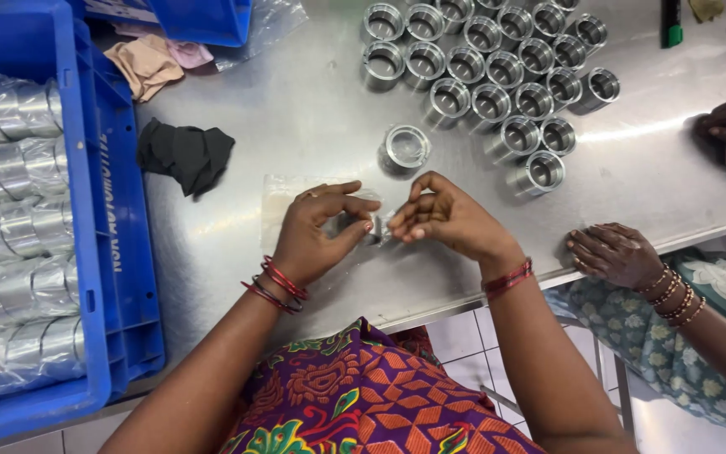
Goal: Packing metal rings into individual plastic bags and organizing them into crates.
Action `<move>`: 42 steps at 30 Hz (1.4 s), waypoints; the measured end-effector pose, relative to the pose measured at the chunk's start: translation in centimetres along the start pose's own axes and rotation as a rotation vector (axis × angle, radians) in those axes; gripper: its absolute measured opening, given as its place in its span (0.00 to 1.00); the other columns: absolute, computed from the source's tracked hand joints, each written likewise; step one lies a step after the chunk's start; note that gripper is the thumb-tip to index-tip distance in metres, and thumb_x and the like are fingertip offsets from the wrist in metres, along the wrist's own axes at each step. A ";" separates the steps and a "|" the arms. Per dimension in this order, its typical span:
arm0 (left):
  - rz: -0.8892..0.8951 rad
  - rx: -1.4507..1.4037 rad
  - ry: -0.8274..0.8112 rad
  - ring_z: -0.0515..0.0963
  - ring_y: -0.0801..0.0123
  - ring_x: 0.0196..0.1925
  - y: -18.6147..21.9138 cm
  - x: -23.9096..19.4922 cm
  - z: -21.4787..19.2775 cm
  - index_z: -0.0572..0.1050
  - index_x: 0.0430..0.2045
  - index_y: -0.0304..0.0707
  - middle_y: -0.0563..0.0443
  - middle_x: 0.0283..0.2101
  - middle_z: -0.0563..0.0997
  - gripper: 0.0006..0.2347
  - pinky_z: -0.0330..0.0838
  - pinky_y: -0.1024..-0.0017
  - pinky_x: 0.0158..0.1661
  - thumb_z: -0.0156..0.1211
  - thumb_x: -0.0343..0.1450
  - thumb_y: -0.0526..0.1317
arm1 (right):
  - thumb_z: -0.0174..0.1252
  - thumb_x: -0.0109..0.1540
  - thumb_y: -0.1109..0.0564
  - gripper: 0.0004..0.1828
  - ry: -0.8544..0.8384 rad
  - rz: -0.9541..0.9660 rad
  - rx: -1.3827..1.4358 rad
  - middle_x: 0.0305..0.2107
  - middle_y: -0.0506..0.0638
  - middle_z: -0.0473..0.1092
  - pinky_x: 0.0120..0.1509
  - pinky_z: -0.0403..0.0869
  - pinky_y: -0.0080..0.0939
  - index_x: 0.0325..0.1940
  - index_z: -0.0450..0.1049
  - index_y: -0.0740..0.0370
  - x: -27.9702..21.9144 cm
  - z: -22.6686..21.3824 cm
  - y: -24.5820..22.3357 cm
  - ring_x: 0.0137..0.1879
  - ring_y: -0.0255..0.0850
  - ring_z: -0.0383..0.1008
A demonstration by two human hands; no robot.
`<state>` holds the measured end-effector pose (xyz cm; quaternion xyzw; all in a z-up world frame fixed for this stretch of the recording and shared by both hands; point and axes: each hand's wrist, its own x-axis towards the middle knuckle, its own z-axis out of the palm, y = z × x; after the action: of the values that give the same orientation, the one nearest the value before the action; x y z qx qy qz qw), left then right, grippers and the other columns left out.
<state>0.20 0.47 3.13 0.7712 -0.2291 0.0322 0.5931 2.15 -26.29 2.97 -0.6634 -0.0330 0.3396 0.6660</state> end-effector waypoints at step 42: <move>-0.029 0.469 -0.151 0.80 0.52 0.35 -2.6 2.9 2.2 0.84 0.25 0.40 0.47 0.34 0.80 0.05 0.74 0.59 0.37 0.72 0.60 0.37 | 0.55 0.47 0.69 0.28 0.829 -0.566 -1.026 0.52 0.69 0.62 0.62 0.68 0.54 0.52 0.70 0.73 2.6 1.3 1.1 0.59 0.66 0.65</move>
<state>3.39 -1.97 1.06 0.8912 -0.2481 0.0182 0.3794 3.09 -23.97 1.05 -0.9332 -0.1034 -0.1845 0.2906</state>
